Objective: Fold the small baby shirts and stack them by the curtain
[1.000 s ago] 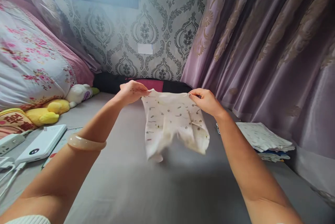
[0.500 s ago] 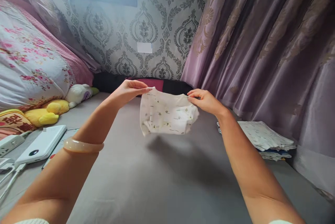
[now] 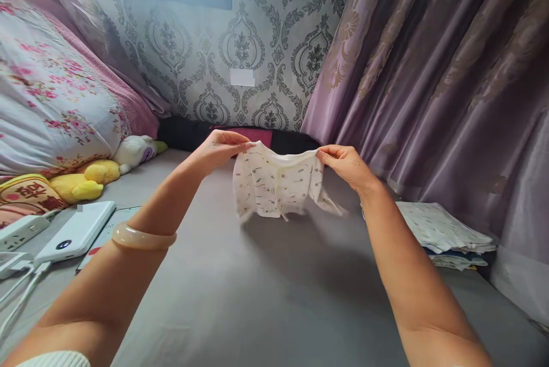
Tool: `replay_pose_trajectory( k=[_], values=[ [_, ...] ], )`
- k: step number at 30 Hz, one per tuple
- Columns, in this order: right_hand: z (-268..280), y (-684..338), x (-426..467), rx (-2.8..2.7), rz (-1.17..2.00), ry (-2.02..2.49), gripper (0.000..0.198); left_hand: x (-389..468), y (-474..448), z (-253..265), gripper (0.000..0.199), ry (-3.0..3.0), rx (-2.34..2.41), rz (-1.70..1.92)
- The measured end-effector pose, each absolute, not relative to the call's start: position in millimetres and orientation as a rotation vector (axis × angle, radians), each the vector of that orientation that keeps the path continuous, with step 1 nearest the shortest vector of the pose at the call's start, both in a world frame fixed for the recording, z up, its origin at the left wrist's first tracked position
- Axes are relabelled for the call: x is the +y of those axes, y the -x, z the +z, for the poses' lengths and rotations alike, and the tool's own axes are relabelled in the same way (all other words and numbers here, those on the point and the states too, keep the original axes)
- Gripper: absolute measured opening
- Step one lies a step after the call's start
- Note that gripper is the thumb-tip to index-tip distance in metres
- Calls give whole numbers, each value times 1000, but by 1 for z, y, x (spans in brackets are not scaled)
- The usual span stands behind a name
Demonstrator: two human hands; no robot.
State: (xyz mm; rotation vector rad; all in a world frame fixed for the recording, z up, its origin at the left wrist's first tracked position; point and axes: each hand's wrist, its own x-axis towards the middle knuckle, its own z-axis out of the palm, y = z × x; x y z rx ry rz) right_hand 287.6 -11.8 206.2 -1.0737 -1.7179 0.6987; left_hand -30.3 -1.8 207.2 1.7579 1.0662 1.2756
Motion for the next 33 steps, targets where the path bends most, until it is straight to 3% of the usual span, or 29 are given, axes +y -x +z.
replay_pose_trajectory(
  k=[8, 15, 21, 33],
  values=[
    [193, -280, 2, -1663, 504, 1117, 47, 4, 16, 197, 42, -1668, 1185, 1445],
    [181, -263, 9, -1590, 208, 1221, 37, 10, -6, 181, 20, -1826, 1512, 1658],
    [183, -254, -4, -1611, -75, 1278, 32, 1, -11, 174, 29, -2015, 1647, 1763],
    [185, -269, -46, -1764, -572, 1315, 42, -31, 31, 187, 36, -2537, 1693, 1553]
  ],
)
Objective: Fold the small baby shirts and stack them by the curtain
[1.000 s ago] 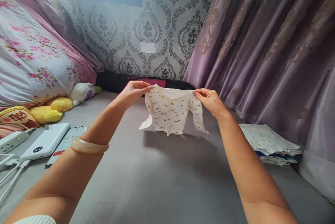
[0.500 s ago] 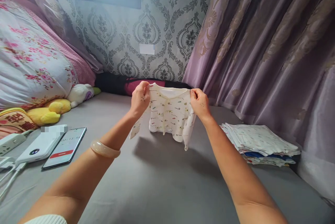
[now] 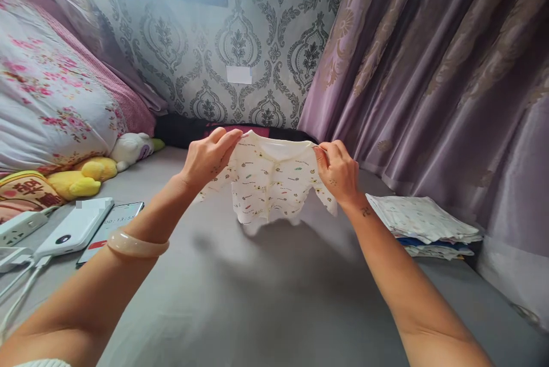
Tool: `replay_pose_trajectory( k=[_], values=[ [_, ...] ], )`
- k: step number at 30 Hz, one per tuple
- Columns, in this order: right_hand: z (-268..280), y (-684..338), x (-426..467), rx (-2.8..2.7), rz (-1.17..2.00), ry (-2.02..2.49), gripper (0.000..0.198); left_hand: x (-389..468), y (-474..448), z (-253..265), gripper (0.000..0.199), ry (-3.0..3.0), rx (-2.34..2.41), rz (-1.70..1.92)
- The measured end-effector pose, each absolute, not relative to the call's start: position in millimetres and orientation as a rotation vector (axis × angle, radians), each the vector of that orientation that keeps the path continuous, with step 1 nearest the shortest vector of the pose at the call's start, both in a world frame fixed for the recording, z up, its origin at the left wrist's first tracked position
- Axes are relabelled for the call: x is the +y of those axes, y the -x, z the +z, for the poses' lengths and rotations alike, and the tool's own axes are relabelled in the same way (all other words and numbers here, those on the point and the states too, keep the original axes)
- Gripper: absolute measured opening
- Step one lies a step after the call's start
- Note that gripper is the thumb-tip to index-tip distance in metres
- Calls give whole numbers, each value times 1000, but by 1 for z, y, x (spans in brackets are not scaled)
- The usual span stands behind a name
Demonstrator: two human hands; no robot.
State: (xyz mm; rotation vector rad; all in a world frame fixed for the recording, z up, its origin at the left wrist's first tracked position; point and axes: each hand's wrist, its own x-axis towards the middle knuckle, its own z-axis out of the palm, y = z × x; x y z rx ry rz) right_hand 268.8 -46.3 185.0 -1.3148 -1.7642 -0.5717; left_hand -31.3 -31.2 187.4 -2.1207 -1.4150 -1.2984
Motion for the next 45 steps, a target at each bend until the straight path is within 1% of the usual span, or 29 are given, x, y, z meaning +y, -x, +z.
replay_pose_trajectory(
  k=[8, 12, 16, 18, 21, 25, 29, 31, 36, 41, 45],
  values=[
    [200, -266, -102, -1818, -476, 1186, 38, -91, 51, 209, 32, 2237, -1277, -1329],
    [219, -267, -128, -1822, -306, 1148, 36, -118, 58, 232, 26, 2293, -1240, -1433],
    [223, -269, -121, -1833, -65, 1179, 37, -106, 62, 236, 26, 2457, -1351, -1433],
    [212, -270, -106, -1863, 23, 1232, 38, -86, 61, 223, 30, 2569, -1394, -1355],
    [180, -272, -79, -1964, 122, 1371, 35, -51, 57, 185, 36, 2728, -1428, -1104],
    [127, -274, -47, -2053, 70, 1580, 25, -19, 41, 127, 36, 2739, -1513, -823],
    [87, -273, -33, -2158, 13, 1721, 24, -9, 18, 88, 35, 2634, -1656, -555],
    [75, -271, -31, -2204, -15, 1744, 25, -8, 8, 75, 35, 2594, -1674, -495],
    [61, -264, -33, -2279, -63, 1821, 27, -6, -4, 54, 32, 2555, -1730, -488],
    [49, -259, -29, -2322, -50, 1886, 30, -3, -13, 42, 32, 2546, -1811, -369],
    [42, -255, -24, -2350, -41, 1885, 33, -1, -21, 37, 27, 2545, -1819, -317]
  ],
)
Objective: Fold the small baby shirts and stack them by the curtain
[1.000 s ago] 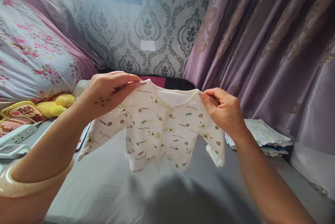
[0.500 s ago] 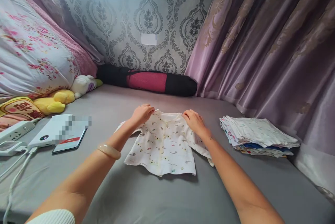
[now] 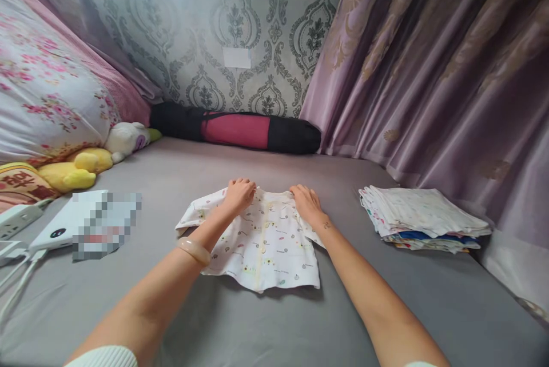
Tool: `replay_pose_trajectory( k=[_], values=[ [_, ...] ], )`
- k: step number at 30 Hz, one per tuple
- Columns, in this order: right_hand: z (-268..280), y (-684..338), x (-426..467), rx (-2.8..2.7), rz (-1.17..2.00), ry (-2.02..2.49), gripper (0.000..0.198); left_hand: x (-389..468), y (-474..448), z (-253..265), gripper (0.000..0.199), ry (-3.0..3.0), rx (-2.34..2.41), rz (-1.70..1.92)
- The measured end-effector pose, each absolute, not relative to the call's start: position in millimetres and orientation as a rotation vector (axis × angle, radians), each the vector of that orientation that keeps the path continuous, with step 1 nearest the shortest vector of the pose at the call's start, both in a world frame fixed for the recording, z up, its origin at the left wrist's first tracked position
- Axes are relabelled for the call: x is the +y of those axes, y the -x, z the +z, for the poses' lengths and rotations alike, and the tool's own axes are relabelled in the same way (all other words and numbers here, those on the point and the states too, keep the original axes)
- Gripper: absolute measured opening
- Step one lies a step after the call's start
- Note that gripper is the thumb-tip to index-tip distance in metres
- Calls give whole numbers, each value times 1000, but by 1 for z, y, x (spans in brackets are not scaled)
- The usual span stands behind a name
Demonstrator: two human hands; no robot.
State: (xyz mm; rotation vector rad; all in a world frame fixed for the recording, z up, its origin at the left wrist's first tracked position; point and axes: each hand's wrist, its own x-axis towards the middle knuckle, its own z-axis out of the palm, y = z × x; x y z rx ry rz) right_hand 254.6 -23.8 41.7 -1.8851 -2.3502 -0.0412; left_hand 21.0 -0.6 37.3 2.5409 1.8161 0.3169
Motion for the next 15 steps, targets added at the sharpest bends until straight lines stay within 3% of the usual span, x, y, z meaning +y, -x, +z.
replay_pose_trajectory(
  k=[15],
  values=[
    [26, -245, 0, -2404, -120, 1852, 29, 17, -23, 7, 30, -2701, 1808, 464]
  ],
)
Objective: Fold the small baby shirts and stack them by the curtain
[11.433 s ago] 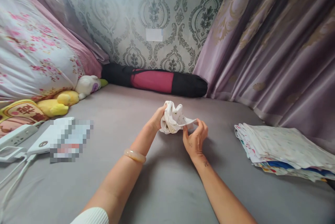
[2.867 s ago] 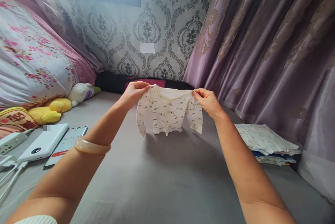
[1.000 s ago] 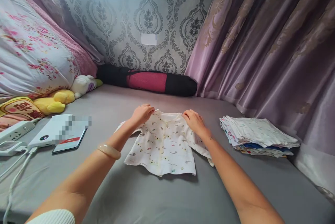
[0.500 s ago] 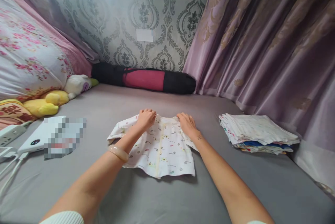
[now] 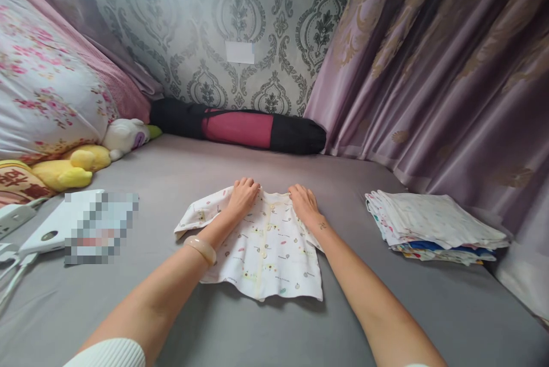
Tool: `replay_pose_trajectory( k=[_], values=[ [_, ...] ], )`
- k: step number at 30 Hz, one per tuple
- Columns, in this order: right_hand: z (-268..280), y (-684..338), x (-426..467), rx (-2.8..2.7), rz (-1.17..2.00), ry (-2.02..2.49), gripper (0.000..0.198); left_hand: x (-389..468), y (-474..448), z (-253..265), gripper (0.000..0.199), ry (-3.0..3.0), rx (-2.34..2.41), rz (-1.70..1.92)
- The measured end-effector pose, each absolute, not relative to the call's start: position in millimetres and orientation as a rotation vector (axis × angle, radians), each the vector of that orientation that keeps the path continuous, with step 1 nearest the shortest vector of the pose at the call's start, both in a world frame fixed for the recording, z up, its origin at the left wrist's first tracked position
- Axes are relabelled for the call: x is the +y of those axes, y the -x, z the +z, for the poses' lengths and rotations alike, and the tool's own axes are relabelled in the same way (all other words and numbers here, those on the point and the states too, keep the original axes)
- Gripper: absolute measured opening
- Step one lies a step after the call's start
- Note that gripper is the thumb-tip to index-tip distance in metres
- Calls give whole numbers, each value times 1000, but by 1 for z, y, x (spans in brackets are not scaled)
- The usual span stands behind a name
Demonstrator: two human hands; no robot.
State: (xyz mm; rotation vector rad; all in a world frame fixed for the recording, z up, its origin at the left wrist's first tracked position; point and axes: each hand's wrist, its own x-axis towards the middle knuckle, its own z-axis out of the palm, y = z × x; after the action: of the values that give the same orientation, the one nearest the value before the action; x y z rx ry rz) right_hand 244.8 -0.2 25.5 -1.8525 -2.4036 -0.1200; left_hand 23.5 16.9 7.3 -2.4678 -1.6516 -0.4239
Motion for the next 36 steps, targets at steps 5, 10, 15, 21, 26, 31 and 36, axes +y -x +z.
replay_pose_trajectory(
  k=[5, 10, 15, 21, 26, 31, 36],
  values=[
    [25, -243, 13, -2353, -160, 1874, 32, 31, -20, 3, 28, 2385, -1579, -488],
    [25, -241, 28, -2328, -239, 1867, 35, 47, -20, 4, 26, 2336, -1557, -510],
    [25, -240, 43, -2331, -265, 1885, 35, 64, -22, 2, 26, 2330, -1542, -505],
    [22, -240, 58, -2336, -262, 1909, 34, 82, -22, -2, 26, 2340, -1520, -500],
    [21, -242, 68, -2331, -257, 1889, 34, 92, -24, -2, 27, 2342, -1537, -453],
    [22, -242, 71, -2354, -229, 1872, 37, 94, -26, -2, 28, 2376, -1568, -443],
    [20, -240, 69, -2352, -152, 1916, 38, 95, -28, -6, 25, 2417, -1593, -407]
  ],
)
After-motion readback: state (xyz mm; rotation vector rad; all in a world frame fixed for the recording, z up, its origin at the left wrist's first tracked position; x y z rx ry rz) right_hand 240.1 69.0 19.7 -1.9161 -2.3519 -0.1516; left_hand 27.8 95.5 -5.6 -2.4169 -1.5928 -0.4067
